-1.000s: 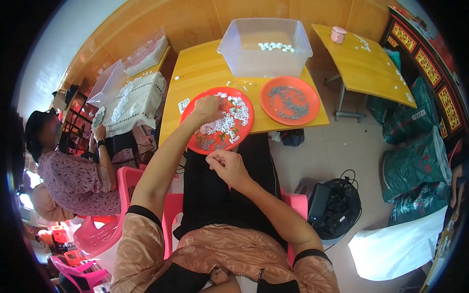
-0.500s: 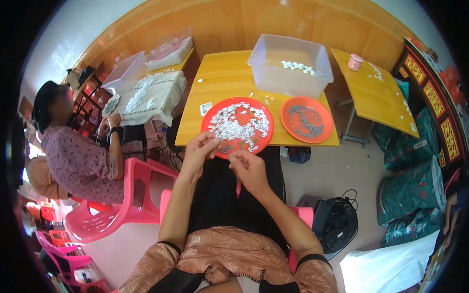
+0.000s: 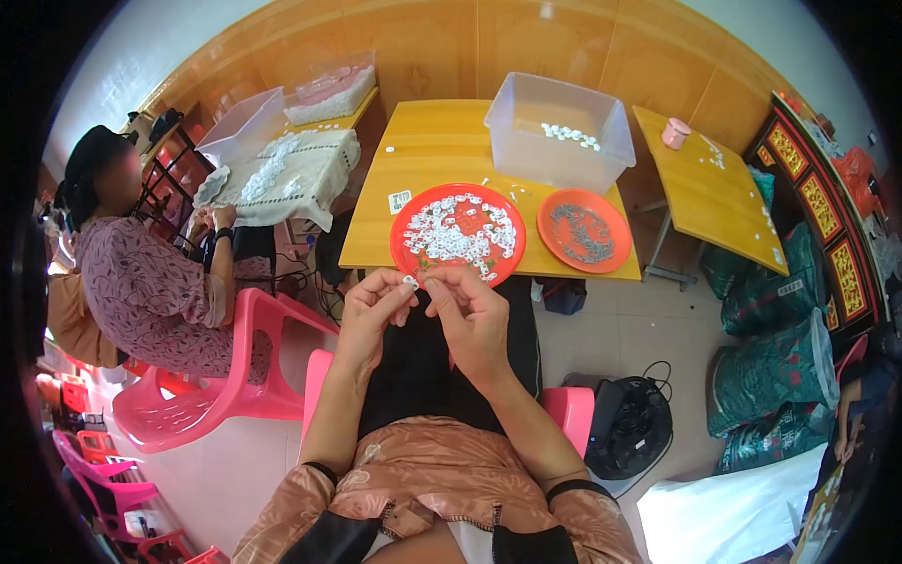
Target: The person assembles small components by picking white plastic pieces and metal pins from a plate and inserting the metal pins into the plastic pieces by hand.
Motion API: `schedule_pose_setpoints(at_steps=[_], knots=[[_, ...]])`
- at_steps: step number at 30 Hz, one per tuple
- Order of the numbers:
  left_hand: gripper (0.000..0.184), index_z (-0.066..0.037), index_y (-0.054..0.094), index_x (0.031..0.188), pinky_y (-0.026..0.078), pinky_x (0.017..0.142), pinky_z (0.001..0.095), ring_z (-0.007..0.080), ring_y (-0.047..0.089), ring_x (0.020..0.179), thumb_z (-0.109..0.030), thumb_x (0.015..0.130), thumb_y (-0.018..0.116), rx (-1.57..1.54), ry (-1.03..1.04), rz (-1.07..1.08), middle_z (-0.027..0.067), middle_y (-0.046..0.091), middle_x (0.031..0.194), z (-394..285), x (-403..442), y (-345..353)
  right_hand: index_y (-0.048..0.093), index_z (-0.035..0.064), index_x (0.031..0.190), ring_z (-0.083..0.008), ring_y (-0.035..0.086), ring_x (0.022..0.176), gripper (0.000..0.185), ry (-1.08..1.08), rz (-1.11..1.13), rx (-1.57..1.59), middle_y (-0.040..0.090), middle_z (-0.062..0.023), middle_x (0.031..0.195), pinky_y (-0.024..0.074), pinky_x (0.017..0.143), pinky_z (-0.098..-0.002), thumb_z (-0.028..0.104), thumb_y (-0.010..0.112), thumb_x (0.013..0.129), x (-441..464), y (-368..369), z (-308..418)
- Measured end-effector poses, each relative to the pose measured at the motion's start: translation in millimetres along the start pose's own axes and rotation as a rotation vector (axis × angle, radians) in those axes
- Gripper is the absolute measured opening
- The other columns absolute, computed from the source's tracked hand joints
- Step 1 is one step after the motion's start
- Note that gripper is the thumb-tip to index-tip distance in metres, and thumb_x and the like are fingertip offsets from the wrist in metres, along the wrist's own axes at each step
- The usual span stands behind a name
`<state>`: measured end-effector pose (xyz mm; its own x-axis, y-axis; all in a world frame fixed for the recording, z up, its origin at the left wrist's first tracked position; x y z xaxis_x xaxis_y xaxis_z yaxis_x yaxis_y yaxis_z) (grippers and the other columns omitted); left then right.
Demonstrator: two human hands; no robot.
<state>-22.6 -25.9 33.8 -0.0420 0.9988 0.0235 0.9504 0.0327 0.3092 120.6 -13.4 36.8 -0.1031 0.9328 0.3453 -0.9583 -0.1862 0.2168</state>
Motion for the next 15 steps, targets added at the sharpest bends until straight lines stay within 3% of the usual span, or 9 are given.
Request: schedule_pose_setpoints(at_steps=[15], knots=[[0.008,-0.002,0.059,0.088,0.038,0.053,0.0164,0.0029,0.050,0.059,-0.008,0.084,0.062,0.052,0.141,-0.074,0.0019,0.061,0.074,-3,-8,10,0.060,-0.0018,0.100,-0.0041,0.052,0.062,0.014,0.031,0.045,0.015,0.064,-0.0036,0.082,0.0418,0.055,-0.0167,0.006,0.056,0.089,-12,0,8]])
Point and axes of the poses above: each hand's wrist, its own x-axis towards the middle knuckle, its own y-axis out of the palm, z = x × y, the point moved 1 cm from there along x, towards the middle knuckle
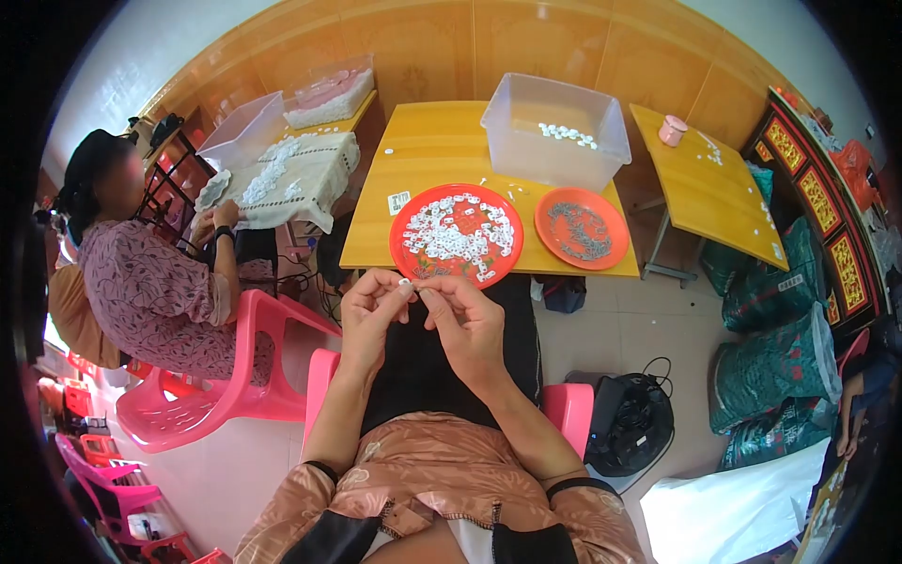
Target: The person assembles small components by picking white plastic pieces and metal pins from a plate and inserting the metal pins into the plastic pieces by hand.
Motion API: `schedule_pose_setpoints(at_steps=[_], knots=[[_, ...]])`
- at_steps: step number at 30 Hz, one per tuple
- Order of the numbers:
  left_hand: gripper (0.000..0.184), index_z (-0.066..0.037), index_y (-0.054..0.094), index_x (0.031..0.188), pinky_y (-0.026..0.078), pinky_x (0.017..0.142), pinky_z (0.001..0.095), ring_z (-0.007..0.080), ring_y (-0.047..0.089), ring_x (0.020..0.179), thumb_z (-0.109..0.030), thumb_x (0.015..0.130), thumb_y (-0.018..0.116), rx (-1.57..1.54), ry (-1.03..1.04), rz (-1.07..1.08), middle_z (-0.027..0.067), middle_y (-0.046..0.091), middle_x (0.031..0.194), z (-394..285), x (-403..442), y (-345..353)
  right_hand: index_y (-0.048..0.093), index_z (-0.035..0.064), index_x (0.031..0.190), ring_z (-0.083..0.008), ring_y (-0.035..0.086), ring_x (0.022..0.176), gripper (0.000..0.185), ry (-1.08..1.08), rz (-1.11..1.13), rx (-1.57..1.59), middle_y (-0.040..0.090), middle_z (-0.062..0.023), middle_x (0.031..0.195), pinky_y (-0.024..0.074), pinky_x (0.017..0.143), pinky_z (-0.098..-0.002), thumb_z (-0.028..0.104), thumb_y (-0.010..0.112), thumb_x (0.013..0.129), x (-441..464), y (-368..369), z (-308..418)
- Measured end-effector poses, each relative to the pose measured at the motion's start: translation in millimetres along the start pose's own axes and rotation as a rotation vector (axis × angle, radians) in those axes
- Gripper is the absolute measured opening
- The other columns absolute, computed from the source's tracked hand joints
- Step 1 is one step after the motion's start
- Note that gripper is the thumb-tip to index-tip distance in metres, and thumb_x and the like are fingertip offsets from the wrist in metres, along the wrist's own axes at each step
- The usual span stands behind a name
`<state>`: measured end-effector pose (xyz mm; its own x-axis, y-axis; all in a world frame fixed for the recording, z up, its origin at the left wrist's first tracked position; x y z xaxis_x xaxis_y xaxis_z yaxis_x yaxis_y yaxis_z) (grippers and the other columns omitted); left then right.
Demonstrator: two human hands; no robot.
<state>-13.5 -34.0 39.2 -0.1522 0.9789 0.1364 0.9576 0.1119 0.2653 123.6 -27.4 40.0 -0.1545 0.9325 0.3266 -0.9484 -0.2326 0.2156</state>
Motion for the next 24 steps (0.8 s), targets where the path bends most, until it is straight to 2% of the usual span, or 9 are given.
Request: schedule_pose_setpoints(at_steps=[4,7,8,10,14,20,22,23,24], knots=[[0.008,-0.001,0.060,0.085,0.038,0.052,0.0175,0.0045,0.051,0.058,-0.006,0.081,0.065,0.235,0.152,-0.098,0.0028,0.061,0.072,-2,-5,-2,0.059,-0.0026,0.101,-0.0047,0.053,0.062,0.014,0.019,0.000,0.109,0.065,-0.0055,0.088,0.0415,0.055,-0.0165,0.005,0.054,0.089,2,2,-2],[0.016,-0.003,0.063,0.085,0.039,0.050,0.0246,0.0154,0.054,0.053,0.000,0.069,0.068,0.968,0.847,-0.147,0.0060,0.059,0.069,-10,-4,-2,0.057,-0.0036,0.101,-0.0054,0.054,0.064,0.014,0.047,0.014,0.189,0.065,-0.0073,0.092,0.0415,0.056,-0.0164,0.003,0.053,0.090,0,3,-1],[0.016,-0.003,0.063,0.085,0.039,0.050,0.0246,0.0154,0.054,0.053,0.000,0.069,0.068,0.975,0.855,-0.163,0.0060,0.059,0.069,-11,-4,-4,0.057,-0.0037,0.101,-0.0056,0.055,0.063,0.014,0.061,0.010,0.174,0.065,-0.0075,0.092,0.0415,0.056,-0.0162,0.003,0.052,0.090,-1,3,-1],[0.022,-0.004,0.065,0.088,0.040,0.050,0.0272,0.0163,0.054,0.053,0.000,0.066,0.068,1.314,1.146,-0.187,0.0034,0.060,0.070,-12,-11,-1,0.057,-0.0037,0.101,-0.0058,0.055,0.063,0.014,0.070,0.031,0.164,0.065,-0.0076,0.092,0.0415,0.056,-0.0161,0.003,0.052,0.090,-2,4,0],[0.022,-0.008,0.067,0.089,0.040,0.047,0.0275,0.0168,0.055,0.054,-0.003,0.068,0.070,1.140,1.049,-0.199,0.0042,0.064,0.074,-10,-13,-2,0.058,-0.0033,0.100,-0.0057,0.056,0.063,0.013,0.092,0.008,0.151,0.064,-0.0063,0.088,0.0406,0.055,-0.0154,0.003,0.052,0.090,0,3,3],[0.019,-0.002,0.067,0.091,0.050,0.056,0.0258,0.0191,0.067,0.066,-0.002,0.073,0.069,0.880,0.866,-0.156,0.0102,0.067,0.077,-4,-13,1,0.059,-0.0024,0.098,-0.0063,0.055,0.060,0.014,0.027,-0.047,0.073,0.063,-0.0044,0.080,0.0404,0.056,-0.0176,0.007,0.053,0.090,-2,7,8],[0.017,0.000,0.066,0.093,0.050,0.057,0.0247,0.0141,0.066,0.067,-0.004,0.077,0.068,0.680,0.617,-0.159,0.0092,0.068,0.079,-8,-16,4,0.059,-0.0026,0.098,-0.0065,0.055,0.060,0.014,0.016,-0.041,0.055,0.063,-0.0049,0.081,0.0411,0.056,-0.0178,0.006,0.053,0.090,-3,8,9],[0.017,0.000,0.066,0.093,0.050,0.057,0.0247,0.0141,0.066,0.067,-0.004,0.077,0.068,0.682,0.615,-0.161,0.0092,0.068,0.079,-10,-16,6,0.059,-0.0028,0.099,-0.0066,0.055,0.061,0.014,0.007,-0.043,0.033,0.063,-0.0053,0.081,0.0418,0.057,-0.0180,0.006,0.053,0.090,-3,8,9],[0.015,0.000,0.066,0.092,0.050,0.059,0.0240,0.0131,0.065,0.069,-0.004,0.078,0.068,0.488,0.440,-0.151,0.0086,0.068,0.081,-11,-16,7,0.059,-0.0028,0.099,-0.0066,0.055,0.061,0.014,0.011,-0.044,0.035,0.063,-0.0053,0.081,0.0418,0.057,-0.0180,0.006,0.053,0.090,-3,9,8]])
Point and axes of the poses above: each hand's wrist, its own x-axis towards the middle knuckle, its own y-axis out of the palm, z = x × y, the point moved 1 cm from there along x, towards the middle knuckle
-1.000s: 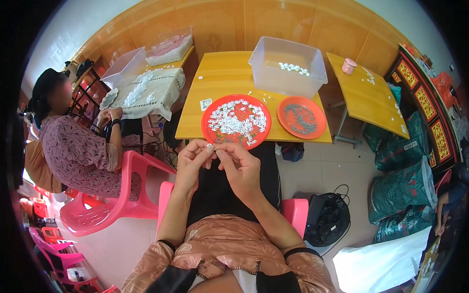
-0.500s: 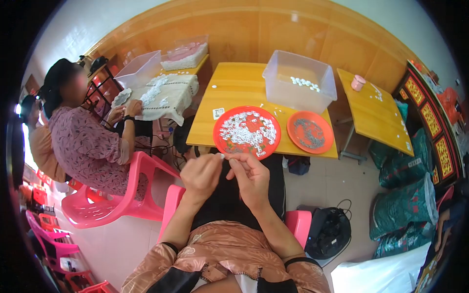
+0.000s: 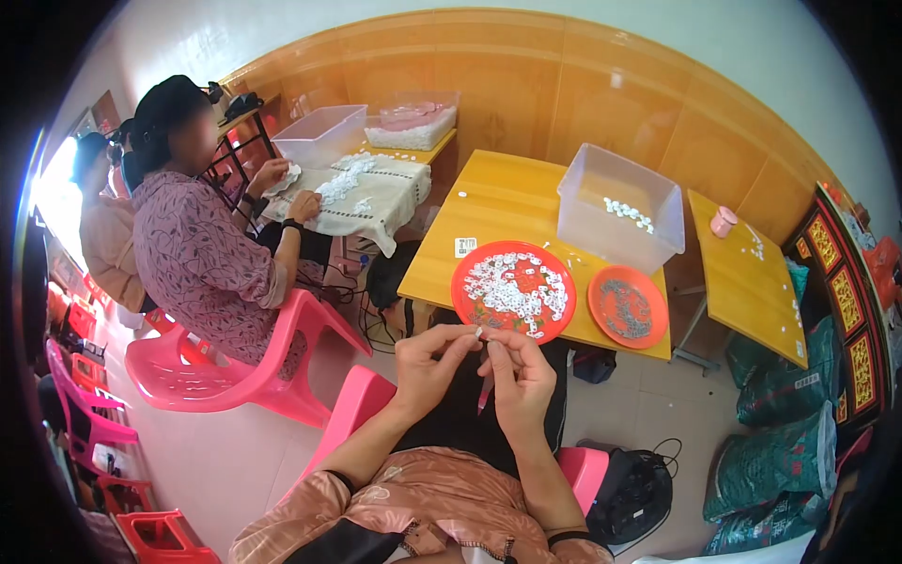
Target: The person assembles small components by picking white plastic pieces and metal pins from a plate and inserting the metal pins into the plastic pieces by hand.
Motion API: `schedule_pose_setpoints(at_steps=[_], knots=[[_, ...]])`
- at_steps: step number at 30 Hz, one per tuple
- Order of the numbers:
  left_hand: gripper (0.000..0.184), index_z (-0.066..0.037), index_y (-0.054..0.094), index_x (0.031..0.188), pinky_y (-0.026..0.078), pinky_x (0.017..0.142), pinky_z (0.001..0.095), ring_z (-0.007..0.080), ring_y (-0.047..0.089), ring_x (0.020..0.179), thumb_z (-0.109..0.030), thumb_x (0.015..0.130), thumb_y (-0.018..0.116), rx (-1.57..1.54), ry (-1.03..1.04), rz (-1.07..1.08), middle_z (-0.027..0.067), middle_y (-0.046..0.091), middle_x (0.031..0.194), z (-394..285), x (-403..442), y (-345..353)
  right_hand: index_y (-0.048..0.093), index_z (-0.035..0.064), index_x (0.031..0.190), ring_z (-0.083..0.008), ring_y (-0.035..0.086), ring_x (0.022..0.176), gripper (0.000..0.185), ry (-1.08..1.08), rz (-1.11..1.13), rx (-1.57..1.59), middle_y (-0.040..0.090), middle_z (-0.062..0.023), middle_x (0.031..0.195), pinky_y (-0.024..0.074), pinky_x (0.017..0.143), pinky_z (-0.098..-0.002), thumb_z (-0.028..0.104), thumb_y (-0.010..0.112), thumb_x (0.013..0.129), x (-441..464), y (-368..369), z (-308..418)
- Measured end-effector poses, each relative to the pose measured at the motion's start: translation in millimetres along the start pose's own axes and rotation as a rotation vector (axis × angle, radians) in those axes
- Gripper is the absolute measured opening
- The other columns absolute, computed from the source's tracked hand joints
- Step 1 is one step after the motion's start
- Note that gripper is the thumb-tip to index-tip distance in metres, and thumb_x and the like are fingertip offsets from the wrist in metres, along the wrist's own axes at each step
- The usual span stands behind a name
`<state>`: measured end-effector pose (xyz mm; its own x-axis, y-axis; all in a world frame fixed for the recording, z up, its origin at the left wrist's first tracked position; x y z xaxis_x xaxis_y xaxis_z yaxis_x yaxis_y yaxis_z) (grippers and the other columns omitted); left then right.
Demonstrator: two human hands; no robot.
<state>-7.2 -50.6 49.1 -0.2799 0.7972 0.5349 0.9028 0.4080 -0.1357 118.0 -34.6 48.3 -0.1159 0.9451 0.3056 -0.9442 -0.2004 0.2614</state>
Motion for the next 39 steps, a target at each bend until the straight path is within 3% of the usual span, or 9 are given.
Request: schedule_pose_setpoints(at_steps=[1,2,5,12,21,26,39], knots=[[0.014,0.001,0.066,0.092,0.050,0.060,0.0234,0.0121,0.065,0.070,-0.005,0.080,0.067,-0.184,-0.189,0.016,0.0081,0.068,0.082,1,0,1,0.058,-0.0028,0.100,-0.0062,0.055,0.061,0.014,-0.028,0.008,-0.023,0.063,-0.0052,0.082,0.0420,0.056,-0.0174,0.005,0.053,0.089,0,0,0],[0.014,0.001,0.066,0.092,0.050,0.060,0.0234,0.0121,0.065,0.070,-0.005,0.080,0.067,-0.185,-0.199,0.024,0.0081,0.068,0.082,3,1,1,0.058,-0.0027,0.101,-0.0057,0.055,0.062,0.014,-0.055,0.013,-0.048,0.063,-0.0050,0.082,0.0422,0.055,-0.0167,0.004,0.054,0.089,0,0,-1],[0.010,0.001,0.063,0.088,0.049,0.065,0.0212,0.0127,0.063,0.073,0.000,0.078,0.066,-0.592,-0.425,0.016,0.0083,0.066,0.082,18,5,2,0.058,-0.0043,0.100,-0.0056,0.054,0.063,0.014,-0.060,0.007,-0.138,0.062,-0.0053,0.080,0.0423,0.059,-0.0177,0.003,0.051,0.090,1,4,4],[0.016,0.000,0.061,0.095,0.049,0.062,0.0203,0.0124,0.063,0.069,0.001,0.079,0.064,-0.587,-0.550,0.018,0.0073,0.065,0.083,23,6,-1,0.058,-0.0026,0.100,-0.0058,0.054,0.065,0.014,0.018,0.025,-0.003,0.063,-0.0037,0.087,0.0432,0.059,-0.0171,0.003,0.052,0.090,8,-4,-9],[0.019,0.002,0.062,0.099,0.049,0.065,0.0194,0.0119,0.064,0.074,-0.001,0.080,0.064,-0.550,-0.546,0.065,0.0085,0.066,0.087,15,5,-3,0.059,-0.0017,0.096,-0.0063,0.055,0.066,0.012,0.117,0.076,-0.070,0.061,-0.0030,0.080,0.0448,0.059,-0.0190,0.006,0.053,0.089,9,-10,-7],[0.019,0.002,0.063,0.100,0.049,0.065,0.0197,0.0119,0.064,0.073,-0.001,0.080,0.064,-0.546,-0.546,0.074,0.0086,0.066,0.087,14,3,-1,0.059,-0.0025,0.095,-0.0069,0.057,0.064,0.013,0.104,0.084,-0.118,0.062,-0.0041,0.072,0.0456,0.057,-0.0202,0.008,0.054,0.089,8,-10,-7],[0.017,0.004,0.064,0.097,0.049,0.067,0.0205,0.0121,0.064,0.075,0.003,0.080,0.063,-0.456,-0.426,0.088,0.0056,0.062,0.085,13,2,-1,0.058,-0.0024,0.093,-0.0083,0.058,0.063,0.012,0.031,0.083,-0.136,0.062,-0.0057,0.071,0.0467,0.057,-0.0214,0.008,0.053,0.089,8,-10,-11]])
Point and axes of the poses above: each hand's wrist, its own x-axis towards the middle knuckle, its own y-axis out of the palm, z = x × y, the point moved 1 cm from there along x, towards the middle knuckle
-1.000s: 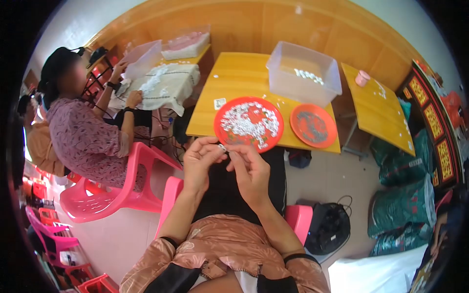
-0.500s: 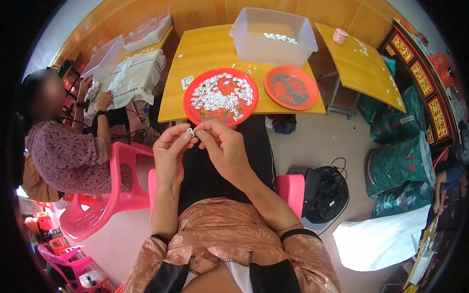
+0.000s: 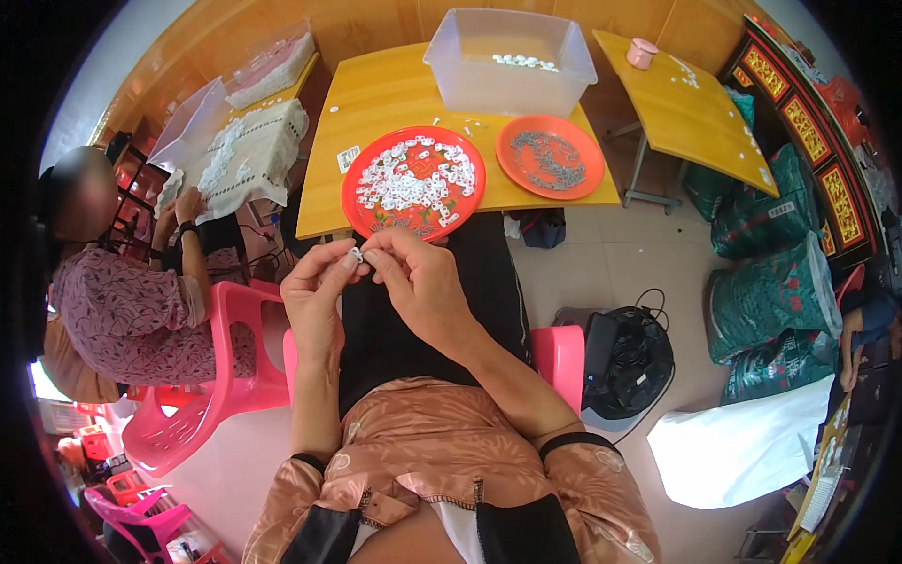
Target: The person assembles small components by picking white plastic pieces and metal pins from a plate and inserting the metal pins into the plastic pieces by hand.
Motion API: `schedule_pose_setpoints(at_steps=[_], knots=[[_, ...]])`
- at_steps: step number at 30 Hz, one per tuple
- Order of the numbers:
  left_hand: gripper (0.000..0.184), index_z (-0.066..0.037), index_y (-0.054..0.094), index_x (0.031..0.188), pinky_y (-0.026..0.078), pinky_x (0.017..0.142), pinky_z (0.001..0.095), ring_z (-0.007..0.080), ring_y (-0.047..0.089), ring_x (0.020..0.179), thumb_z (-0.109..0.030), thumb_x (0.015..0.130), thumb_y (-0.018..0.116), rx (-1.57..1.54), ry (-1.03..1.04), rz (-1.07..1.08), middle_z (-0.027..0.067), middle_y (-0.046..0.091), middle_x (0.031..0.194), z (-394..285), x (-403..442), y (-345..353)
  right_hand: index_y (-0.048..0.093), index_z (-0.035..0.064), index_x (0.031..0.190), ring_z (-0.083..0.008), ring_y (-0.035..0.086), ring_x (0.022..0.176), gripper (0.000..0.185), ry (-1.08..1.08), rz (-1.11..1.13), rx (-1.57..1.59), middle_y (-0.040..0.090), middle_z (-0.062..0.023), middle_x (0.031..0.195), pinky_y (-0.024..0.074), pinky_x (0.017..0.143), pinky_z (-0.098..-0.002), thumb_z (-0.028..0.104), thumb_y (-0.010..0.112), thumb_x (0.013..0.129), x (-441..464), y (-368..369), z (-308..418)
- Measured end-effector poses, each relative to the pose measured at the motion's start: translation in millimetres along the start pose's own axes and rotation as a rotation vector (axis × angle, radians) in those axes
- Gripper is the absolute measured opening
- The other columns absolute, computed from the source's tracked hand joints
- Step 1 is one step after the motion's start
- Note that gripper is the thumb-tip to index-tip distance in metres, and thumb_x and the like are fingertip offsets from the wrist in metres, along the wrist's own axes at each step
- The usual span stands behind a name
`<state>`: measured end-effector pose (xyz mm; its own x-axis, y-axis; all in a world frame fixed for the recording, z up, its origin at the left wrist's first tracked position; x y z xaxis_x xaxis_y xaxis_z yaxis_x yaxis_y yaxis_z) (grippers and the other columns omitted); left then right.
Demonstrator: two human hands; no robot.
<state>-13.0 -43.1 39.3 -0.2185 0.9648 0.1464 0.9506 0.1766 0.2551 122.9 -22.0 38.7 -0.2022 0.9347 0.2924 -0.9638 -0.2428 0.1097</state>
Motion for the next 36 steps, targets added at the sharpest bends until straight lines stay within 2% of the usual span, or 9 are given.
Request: schedule_pose_setpoints(at_steps=[5,10,17,24,26,36], knots=[[0.016,0.005,0.064,0.096,0.049,0.069,0.0205,0.0116,0.063,0.075,0.006,0.080,0.062,0.046,0.062,0.017,0.0048,0.058,0.086,0.0,0.2,1.4,0.058,-0.0017,0.090,-0.0098,0.059,0.060,0.010,-0.006,-0.010,-0.071,0.062,-0.0067,0.070,0.0467,0.056,-0.0223,0.007,0.052,0.088,0.9,0.0,1.5],[0.017,0.004,0.065,0.096,0.047,0.067,0.0193,0.0103,0.060,0.075,0.008,0.080,0.061,0.234,0.235,0.015,0.0063,0.059,0.086,-1.0,-0.2,6.1,0.059,-0.0015,0.088,-0.0105,0.059,0.059,0.010,-0.045,-0.045,-0.081,0.062,-0.0072,0.070,0.0470,0.055,-0.0229,0.006,0.052,0.088,1.1,0.6,-2.8],[0.018,0.004,0.066,0.096,0.048,0.068,0.0197,0.0106,0.061,0.075,0.009,0.080,0.060,0.292,0.247,0.062,0.0069,0.059,0.085,-6.4,2.8,4.7,0.059,-0.0017,0.087,-0.0100,0.059,0.060,0.010,-0.065,-0.042,-0.047,0.063,-0.0066,0.070,0.0472,0.055,-0.0226,0.005,0.052,0.087,2.3,0.1,-4.7],[0.016,0.005,0.065,0.096,0.048,0.068,0.0204,0.0117,0.061,0.075,0.008,0.080,0.060,0.177,0.135,0.072,0.0072,0.059,0.085,-4.2,6.3,-0.8,0.058,-0.0020,0.087,-0.0091,0.059,0.061,0.011,-0.057,-0.023,-0.012,0.063,-0.0058,0.070,0.0469,0.057,-0.0217,0.006,0.051,0.088,3.2,-0.1,-4.0],[0.016,0.006,0.065,0.096,0.048,0.068,0.0205,0.0118,0.061,0.074,0.007,0.080,0.061,0.178,0.131,0.074,0.0072,0.059,0.085,-3.2,6.5,-0.1,0.058,-0.0040,0.090,-0.0074,0.056,0.068,0.011,0.007,0.033,0.010,0.063,-0.0053,0.078,0.0455,0.062,-0.0205,0.003,0.050,0.089,3.2,-1.9,-3.4],[0.017,0.005,0.065,0.095,0.048,0.069,0.0201,0.0116,0.061,0.075,0.009,0.079,0.060,0.287,0.234,0.091,0.0079,0.060,0.085,1.7,5.5,2.7,0.060,-0.0040,0.089,-0.0070,0.056,0.064,0.011,-0.001,-0.022,-0.059,0.063,-0.0047,0.074,0.0449,0.057,-0.0196,0.003,0.052,0.087,1.3,-2.0,-6.4]])
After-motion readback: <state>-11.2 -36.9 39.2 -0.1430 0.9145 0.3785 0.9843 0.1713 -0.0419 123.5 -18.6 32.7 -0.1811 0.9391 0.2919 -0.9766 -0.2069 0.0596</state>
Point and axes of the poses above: each hand's wrist, its own x-axis towards the middle knuckle, its own y-axis out of the palm, z = x × y, the point moved 1 cm from there along x, towards the middle knuckle
